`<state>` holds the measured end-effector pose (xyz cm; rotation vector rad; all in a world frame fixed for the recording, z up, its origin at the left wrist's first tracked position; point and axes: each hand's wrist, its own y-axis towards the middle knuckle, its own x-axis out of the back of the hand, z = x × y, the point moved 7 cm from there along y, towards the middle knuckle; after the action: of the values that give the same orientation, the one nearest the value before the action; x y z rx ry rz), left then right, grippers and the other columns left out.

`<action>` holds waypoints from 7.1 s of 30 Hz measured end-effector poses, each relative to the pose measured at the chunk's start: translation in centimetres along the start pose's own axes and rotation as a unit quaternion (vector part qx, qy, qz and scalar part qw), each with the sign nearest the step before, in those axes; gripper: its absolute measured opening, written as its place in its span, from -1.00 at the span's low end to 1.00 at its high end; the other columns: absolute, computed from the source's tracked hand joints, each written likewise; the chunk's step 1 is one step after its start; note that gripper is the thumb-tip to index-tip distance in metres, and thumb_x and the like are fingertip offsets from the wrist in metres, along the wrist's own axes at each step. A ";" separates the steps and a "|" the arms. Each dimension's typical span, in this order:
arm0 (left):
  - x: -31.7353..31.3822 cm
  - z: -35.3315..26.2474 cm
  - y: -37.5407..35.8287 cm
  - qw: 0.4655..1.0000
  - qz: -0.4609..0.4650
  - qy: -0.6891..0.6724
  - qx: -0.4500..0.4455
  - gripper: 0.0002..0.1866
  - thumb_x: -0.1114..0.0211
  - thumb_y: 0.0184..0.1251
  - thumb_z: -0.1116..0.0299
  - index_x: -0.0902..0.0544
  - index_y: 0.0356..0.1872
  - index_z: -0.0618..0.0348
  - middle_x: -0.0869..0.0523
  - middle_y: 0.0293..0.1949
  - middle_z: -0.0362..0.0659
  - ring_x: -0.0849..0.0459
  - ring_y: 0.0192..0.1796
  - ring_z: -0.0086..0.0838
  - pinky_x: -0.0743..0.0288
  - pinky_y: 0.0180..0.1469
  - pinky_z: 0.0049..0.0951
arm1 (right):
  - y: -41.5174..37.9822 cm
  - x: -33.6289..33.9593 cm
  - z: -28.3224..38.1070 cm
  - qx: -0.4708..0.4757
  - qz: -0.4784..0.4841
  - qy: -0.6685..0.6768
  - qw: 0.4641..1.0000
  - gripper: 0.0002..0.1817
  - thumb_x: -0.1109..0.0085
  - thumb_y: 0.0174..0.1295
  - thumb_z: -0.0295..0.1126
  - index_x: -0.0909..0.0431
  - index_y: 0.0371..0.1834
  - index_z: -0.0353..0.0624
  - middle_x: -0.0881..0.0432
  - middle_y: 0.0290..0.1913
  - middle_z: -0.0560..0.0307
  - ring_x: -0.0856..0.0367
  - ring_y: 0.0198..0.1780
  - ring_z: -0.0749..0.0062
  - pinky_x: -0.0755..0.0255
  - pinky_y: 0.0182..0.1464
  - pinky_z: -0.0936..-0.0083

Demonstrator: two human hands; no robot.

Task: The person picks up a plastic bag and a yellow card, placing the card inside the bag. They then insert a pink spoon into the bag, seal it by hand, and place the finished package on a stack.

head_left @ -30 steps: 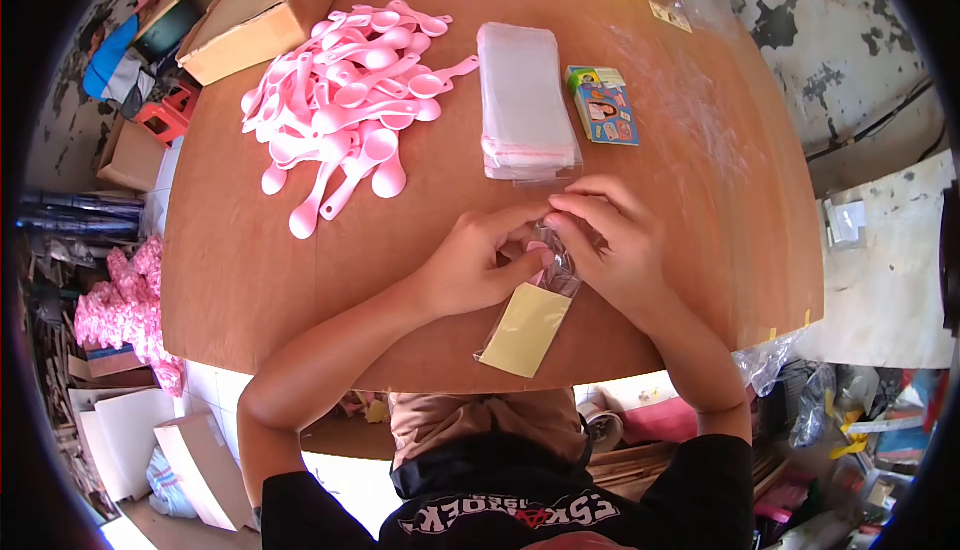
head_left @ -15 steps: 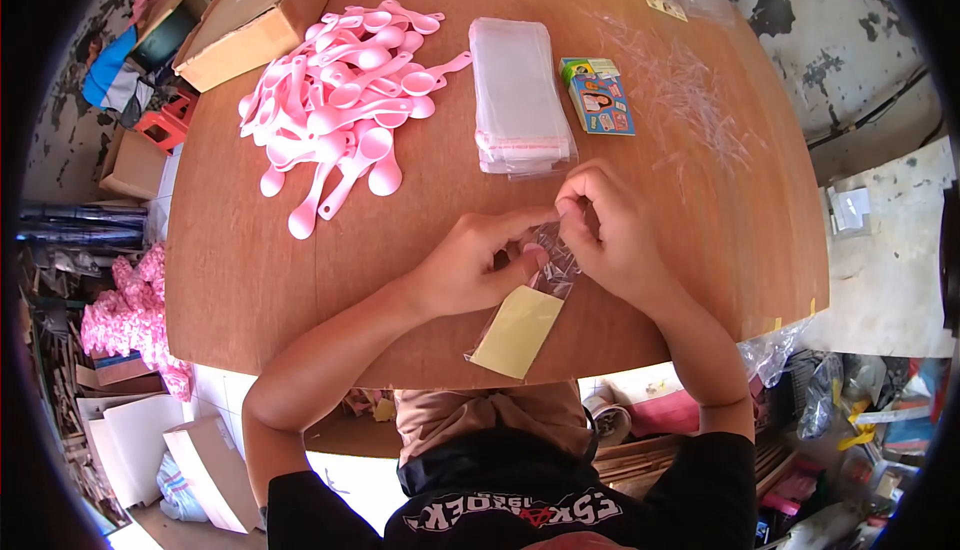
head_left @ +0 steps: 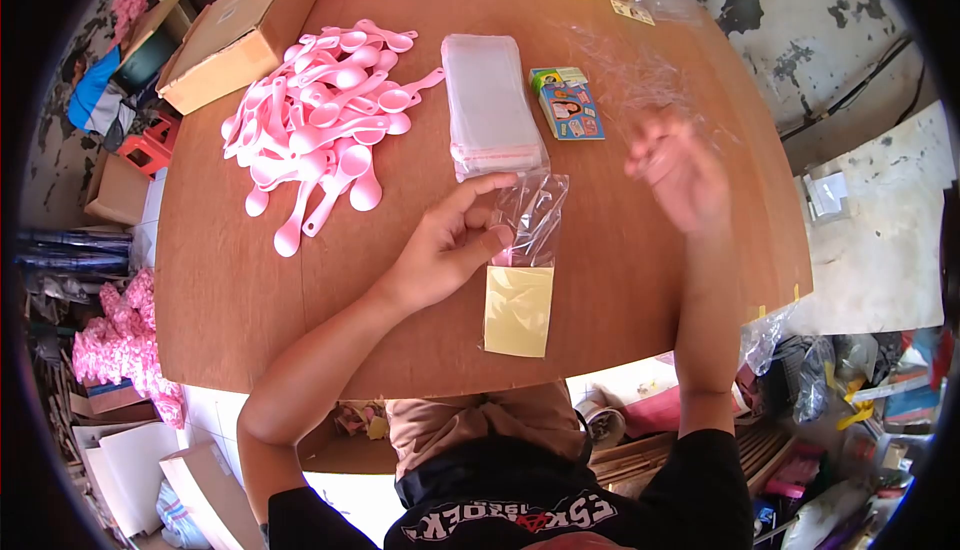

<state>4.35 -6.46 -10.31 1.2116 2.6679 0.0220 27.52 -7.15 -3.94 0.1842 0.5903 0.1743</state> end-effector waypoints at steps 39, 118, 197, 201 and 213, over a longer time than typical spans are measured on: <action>2.9 0.2 -0.2 0.985 -0.125 -0.118 -0.023 -0.78 -0.19 0.49 0.40 -0.65 0.03 0.23 -0.73 -0.09 -0.17 -0.69 -0.04 -0.51 -0.63 0.04 -0.39 | -1.1 -4.5 -7.8 -0.075 -0.016 -0.230 0.970 -0.79 -0.29 0.29 -0.51 -0.62 -0.04 -0.33 -0.68 -0.23 0.15 -0.61 -0.31 0.61 -0.53 -0.26 0.65; -0.4 -8.4 -7.6 0.965 -0.146 0.118 -0.184 -0.59 -0.36 0.17 0.69 -0.49 0.03 0.23 -0.68 -0.26 -0.12 -0.69 -0.22 -0.48 -0.62 -0.20 -0.43 | -1.7 -4.5 -4.7 0.209 -0.056 -0.435 0.874 -0.76 -0.32 0.22 -0.48 -0.58 -0.06 -0.23 -0.59 -0.42 0.15 -0.50 -0.51 0.63 -0.42 -0.43 0.63; 2.3 -4.5 1.1 0.788 -0.170 0.547 -0.224 -0.46 -0.42 0.05 0.51 -0.59 0.14 0.04 -0.51 0.24 -0.07 -0.48 0.31 -0.17 -0.20 0.41 0.09 | -0.1 -2.9 -4.3 0.194 -0.207 -0.529 0.800 -0.89 -0.37 0.21 -0.45 -0.69 -0.28 -0.26 -0.71 -0.30 0.18 -0.60 -0.30 0.55 -0.39 -0.22 0.66; 1.9 -4.2 1.1 0.747 -0.143 0.609 -0.225 -0.45 -0.42 0.04 0.51 -0.56 0.15 0.08 -0.52 0.22 -0.07 -0.48 0.30 -0.16 -0.21 0.41 0.08 | -0.5 -3.3 -3.5 0.227 -0.228 -0.529 0.786 -0.90 -0.34 0.24 -0.47 -0.70 -0.25 -0.27 -0.71 -0.22 0.13 -0.62 -0.25 0.54 -0.44 -0.19 0.63; 1.5 -3.7 1.2 0.732 -0.129 0.633 -0.219 -0.43 -0.41 0.02 0.46 -0.55 0.18 0.05 -0.49 0.28 -0.14 -0.41 0.36 -0.23 -0.06 0.48 0.03 | 0.1 -5.2 -4.6 0.225 -0.117 -0.559 0.789 -0.91 -0.36 0.19 -0.55 -0.70 -0.26 -0.29 -0.69 -0.23 0.09 -0.65 -0.25 0.46 -0.51 -0.16 0.57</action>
<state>3.56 -4.32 -6.81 0.6783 3.3911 1.9580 20.62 -7.60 -4.92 0.6179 -0.5618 -0.3304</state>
